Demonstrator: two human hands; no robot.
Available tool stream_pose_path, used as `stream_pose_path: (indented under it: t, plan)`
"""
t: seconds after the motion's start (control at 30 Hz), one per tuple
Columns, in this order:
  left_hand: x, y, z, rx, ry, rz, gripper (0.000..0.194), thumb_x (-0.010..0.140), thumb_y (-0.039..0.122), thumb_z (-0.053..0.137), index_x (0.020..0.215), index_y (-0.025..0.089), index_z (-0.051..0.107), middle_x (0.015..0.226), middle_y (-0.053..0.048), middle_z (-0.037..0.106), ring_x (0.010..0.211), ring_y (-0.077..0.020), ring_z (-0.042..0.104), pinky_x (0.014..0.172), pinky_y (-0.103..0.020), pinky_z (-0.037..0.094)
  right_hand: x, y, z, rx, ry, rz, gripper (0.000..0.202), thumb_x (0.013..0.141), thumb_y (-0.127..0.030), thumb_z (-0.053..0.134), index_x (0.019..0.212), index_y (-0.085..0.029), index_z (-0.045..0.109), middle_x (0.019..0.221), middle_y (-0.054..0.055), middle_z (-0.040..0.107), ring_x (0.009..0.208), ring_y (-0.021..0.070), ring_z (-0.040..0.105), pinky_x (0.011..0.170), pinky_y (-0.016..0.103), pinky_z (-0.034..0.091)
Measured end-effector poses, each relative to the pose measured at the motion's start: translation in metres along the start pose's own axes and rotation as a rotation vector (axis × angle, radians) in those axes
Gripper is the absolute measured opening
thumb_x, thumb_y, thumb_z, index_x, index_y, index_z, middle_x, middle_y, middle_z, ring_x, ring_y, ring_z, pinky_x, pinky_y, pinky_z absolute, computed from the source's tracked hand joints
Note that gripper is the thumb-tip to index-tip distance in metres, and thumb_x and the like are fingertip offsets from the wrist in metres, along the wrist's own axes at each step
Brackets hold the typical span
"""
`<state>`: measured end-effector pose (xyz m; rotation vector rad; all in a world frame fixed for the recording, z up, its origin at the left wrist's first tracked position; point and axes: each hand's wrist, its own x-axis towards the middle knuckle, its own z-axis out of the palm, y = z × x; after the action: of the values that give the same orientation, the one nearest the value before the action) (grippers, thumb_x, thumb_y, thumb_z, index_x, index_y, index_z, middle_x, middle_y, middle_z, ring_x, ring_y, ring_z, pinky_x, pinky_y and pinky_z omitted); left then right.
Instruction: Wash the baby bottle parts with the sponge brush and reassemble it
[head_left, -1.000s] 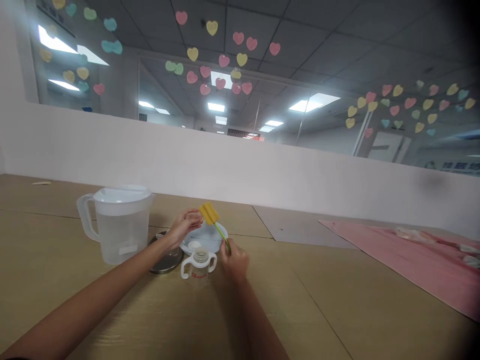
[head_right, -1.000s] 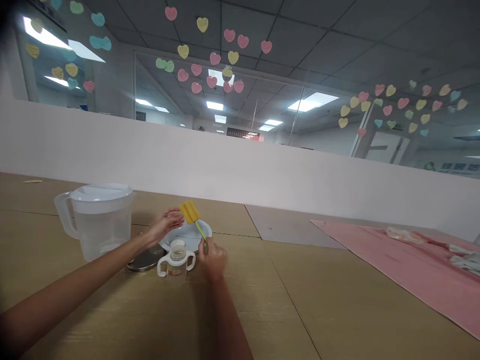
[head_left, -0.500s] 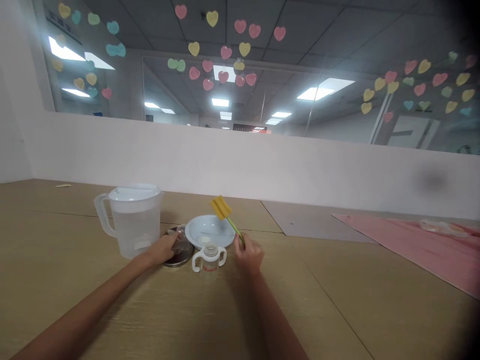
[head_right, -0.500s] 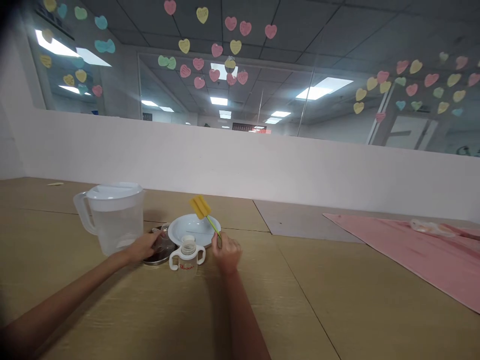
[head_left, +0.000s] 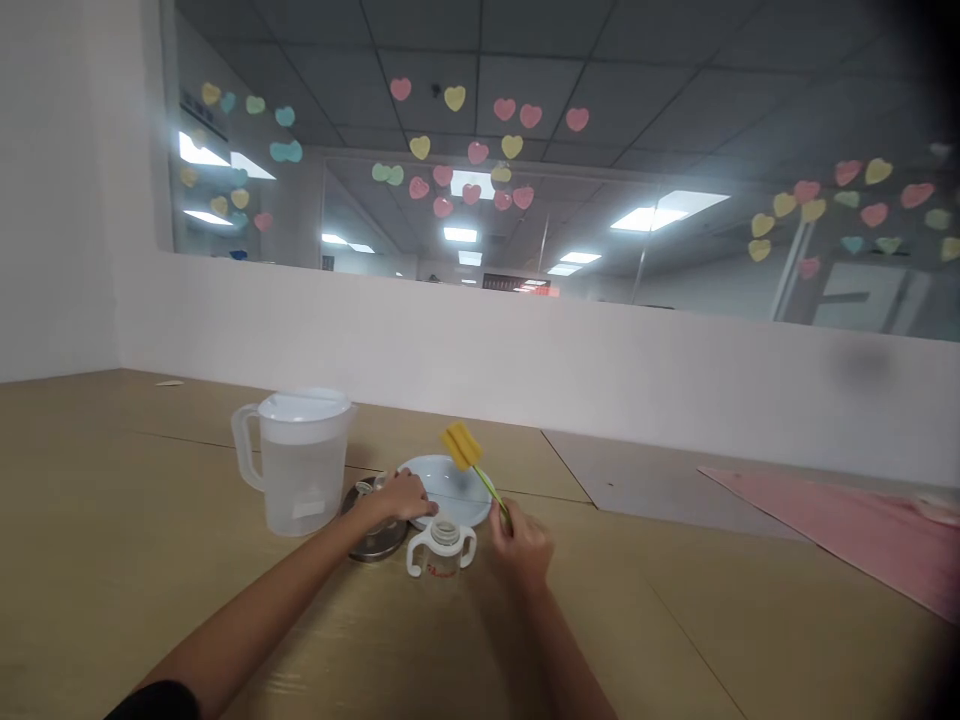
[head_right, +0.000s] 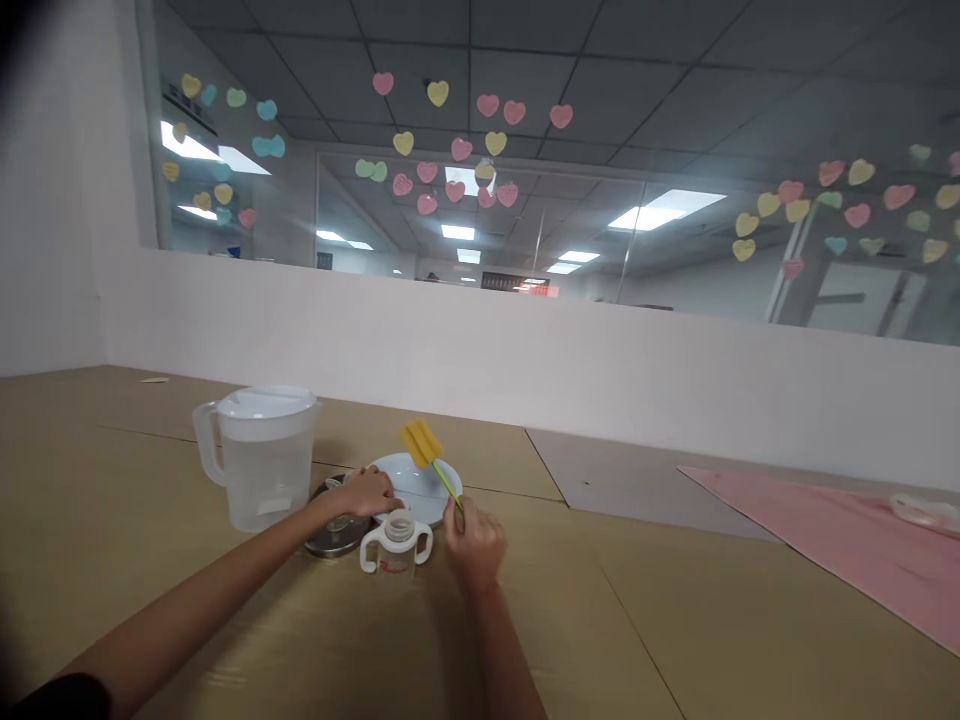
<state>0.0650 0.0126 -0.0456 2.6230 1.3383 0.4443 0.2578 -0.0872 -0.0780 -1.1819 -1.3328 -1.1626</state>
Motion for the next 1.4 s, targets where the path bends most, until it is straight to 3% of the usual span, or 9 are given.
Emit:
stream_pose_path:
  t: [0.1, 0.23, 0.43, 0.63, 0.73, 0.9, 1.03, 1.2, 1.4]
  plan:
    - [0.011, 0.008, 0.001, 0.019, -0.058, -0.033, 0.028, 0.063, 0.041, 0.065, 0.049, 0.016, 0.063, 0.074, -0.015, 0.069, 0.097, -0.0346, 0.055, 0.091, -0.05, 0.033, 0.0, 0.0, 0.001, -0.004, 0.002, -0.023, 0.033, 0.092, -0.03, 0.048, 0.069, -0.016, 0.066, 0.043, -0.002, 0.051, 0.04, 0.0084, 0.044, 0.048, 0.022, 0.029]
    - [0.007, 0.009, -0.004, -0.032, -0.029, -0.04, 0.026, 0.06, 0.032, 0.068, 0.045, 0.015, 0.056, 0.063, -0.012, 0.065, 0.077, -0.0275, 0.06, 0.09, -0.047, 0.035, 0.001, 0.001, 0.001, 0.026, -0.025, -0.05, 0.032, 0.091, -0.03, 0.049, 0.067, -0.016, 0.066, 0.042, -0.003, 0.05, 0.041, 0.0079, 0.042, 0.048, 0.022, 0.029]
    - [-0.031, 0.002, 0.001, -0.303, 0.363, -0.015, 0.033, 0.088, 0.039, 0.037, 0.086, 0.016, 0.06, 0.098, -0.011, 0.065, 0.095, -0.0213, 0.058, 0.087, -0.034, 0.042, 0.003, -0.002, -0.001, 0.09, -0.049, -0.036, 0.029, 0.09, -0.028, 0.051, 0.068, -0.016, 0.065, 0.044, -0.003, 0.051, 0.04, 0.0073, 0.042, 0.048, 0.021, 0.029]
    - [-0.048, 0.0, 0.019, -0.62, 0.6, -0.078, 0.045, 0.095, 0.041, 0.011, 0.093, 0.018, 0.05, 0.091, -0.008, 0.062, 0.085, -0.0163, 0.061, 0.074, -0.028, 0.049, -0.001, -0.007, -0.001, 0.197, -0.111, -0.188, 0.025, 0.088, -0.026, 0.051, 0.068, -0.017, 0.063, 0.05, -0.001, 0.058, 0.045, 0.0081, 0.048, 0.052, 0.022, 0.032]
    - [-0.058, 0.006, 0.021, -0.695, 0.645, -0.056, 0.041, 0.095, 0.044, 0.018, 0.088, 0.019, 0.05, 0.087, -0.007, 0.062, 0.084, -0.0173, 0.06, 0.076, -0.03, 0.049, -0.004, -0.005, 0.001, 0.124, -0.116, -0.121, 0.025, 0.088, -0.025, 0.051, 0.069, -0.017, 0.064, 0.048, -0.001, 0.057, 0.043, 0.0081, 0.046, 0.051, 0.023, 0.03]
    - [-0.078, 0.001, 0.022, -0.574, 0.744, 0.117, 0.025, 0.09, 0.042, 0.041, 0.092, 0.019, 0.051, 0.115, -0.01, 0.06, 0.106, -0.0207, 0.055, 0.091, -0.033, 0.043, -0.005, -0.003, -0.001, 0.106, -0.148, -0.061, 0.025, 0.089, -0.028, 0.05, 0.073, -0.017, 0.066, 0.046, -0.002, 0.054, 0.044, 0.0092, 0.045, 0.052, 0.022, 0.029]
    - [-0.08, -0.025, 0.024, -0.48, 0.936, -0.018, 0.035, 0.084, 0.042, 0.052, 0.108, 0.017, 0.05, 0.114, -0.01, 0.059, 0.099, -0.0206, 0.057, 0.09, -0.034, 0.045, -0.005, -0.006, -0.001, 0.131, -0.167, -0.089, 0.026, 0.089, -0.029, 0.051, 0.07, -0.017, 0.064, 0.048, -0.001, 0.055, 0.046, 0.0093, 0.045, 0.053, 0.022, 0.03]
    - [-0.08, -0.05, 0.026, -0.458, 0.915, -0.151, 0.045, 0.084, 0.04, 0.049, 0.123, 0.017, 0.047, 0.109, -0.01, 0.058, 0.098, -0.0218, 0.057, 0.088, -0.037, 0.047, -0.006, -0.005, 0.0, 0.123, -0.164, -0.089, 0.025, 0.088, -0.028, 0.051, 0.07, -0.017, 0.064, 0.048, -0.001, 0.055, 0.046, 0.0088, 0.045, 0.052, 0.023, 0.03]
    - [-0.077, -0.054, 0.034, -0.568, 0.814, -0.169, 0.036, 0.077, 0.036, 0.054, 0.107, 0.016, 0.052, 0.103, -0.008, 0.058, 0.092, -0.0196, 0.06, 0.086, -0.036, 0.05, -0.006, -0.005, 0.0, 0.123, -0.158, -0.072, 0.024, 0.088, -0.027, 0.051, 0.071, -0.017, 0.065, 0.048, -0.001, 0.055, 0.045, 0.0086, 0.046, 0.051, 0.023, 0.03]
